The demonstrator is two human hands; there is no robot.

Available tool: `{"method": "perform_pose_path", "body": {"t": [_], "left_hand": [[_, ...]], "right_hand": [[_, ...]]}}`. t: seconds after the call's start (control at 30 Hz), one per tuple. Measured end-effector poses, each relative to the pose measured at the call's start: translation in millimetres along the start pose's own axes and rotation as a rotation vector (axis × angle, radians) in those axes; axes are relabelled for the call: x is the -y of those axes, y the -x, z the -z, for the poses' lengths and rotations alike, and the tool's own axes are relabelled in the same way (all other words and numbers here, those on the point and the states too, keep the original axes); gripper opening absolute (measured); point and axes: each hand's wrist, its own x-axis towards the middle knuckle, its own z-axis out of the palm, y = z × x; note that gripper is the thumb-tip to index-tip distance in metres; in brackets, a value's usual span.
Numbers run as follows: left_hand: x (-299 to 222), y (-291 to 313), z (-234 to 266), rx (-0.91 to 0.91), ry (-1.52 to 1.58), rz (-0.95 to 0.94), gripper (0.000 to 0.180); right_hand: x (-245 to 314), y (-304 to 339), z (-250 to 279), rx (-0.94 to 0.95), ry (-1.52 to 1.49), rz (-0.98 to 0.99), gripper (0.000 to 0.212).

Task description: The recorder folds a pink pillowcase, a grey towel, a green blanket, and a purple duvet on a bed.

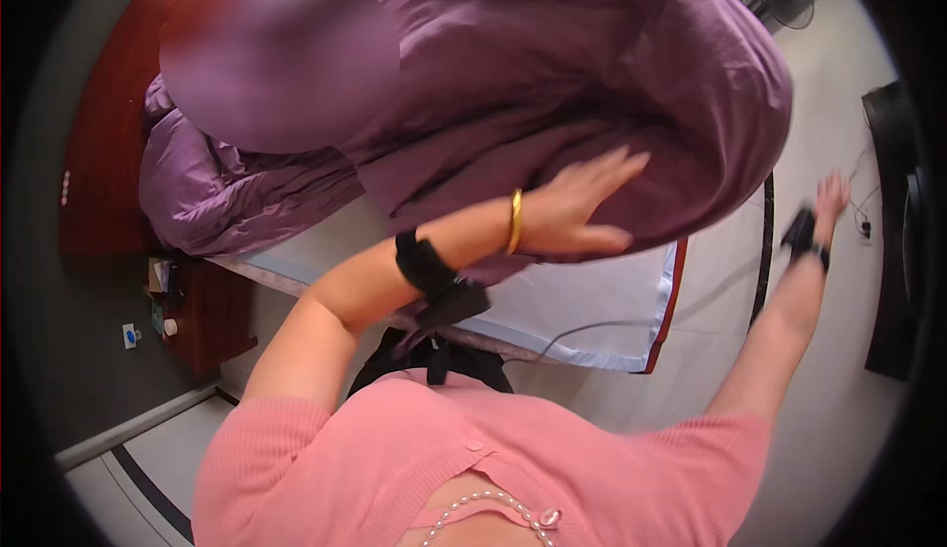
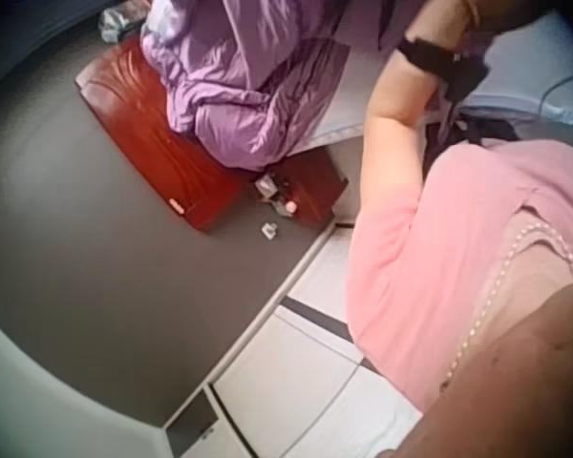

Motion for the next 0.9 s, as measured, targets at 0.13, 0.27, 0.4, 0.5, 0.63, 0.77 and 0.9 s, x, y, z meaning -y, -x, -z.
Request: {"method": "perform_pose_path", "body": {"t": [0.13, 0.27, 0.4, 0.5, 0.63, 0.77, 0.9], "left_hand": [[38, 102, -26, 0.269, 0.394, 0.428, 0.070], [76, 190, -50, 0.140, 0.351, 0.877, 0.049], [113, 274, -54, -0.066, 0.316, 1.079, 0.041], [139, 321, -53, -0.232, 0.377, 1.219, 0.039], [177, 379, -48, -0.580, 0.749, 1.547, 0.041], [232, 437, -31, -1.006, 1.053, 1.598, 0.068], [295, 480, -17, -1.491, 1.236, 1.413, 0.082]], "right_hand": [[-132, 174, 137, -0.012, 0.423, -0.317, 0.023], [-236, 444, 175, 0.518, 0.496, -0.877, 0.026], [-229, 599, 62, 0.644, 0.372, -1.393, 0.028], [-243, 654, 15, 0.731, 0.411, -1.520, 0.050], [-257, 683, -20, 0.376, 0.294, -1.647, 0.058], [-283, 674, -27, 0.299, 0.149, -1.667, 0.055], [-273, 681, -30, 0.073, 0.137, -1.790, 0.071]]}}
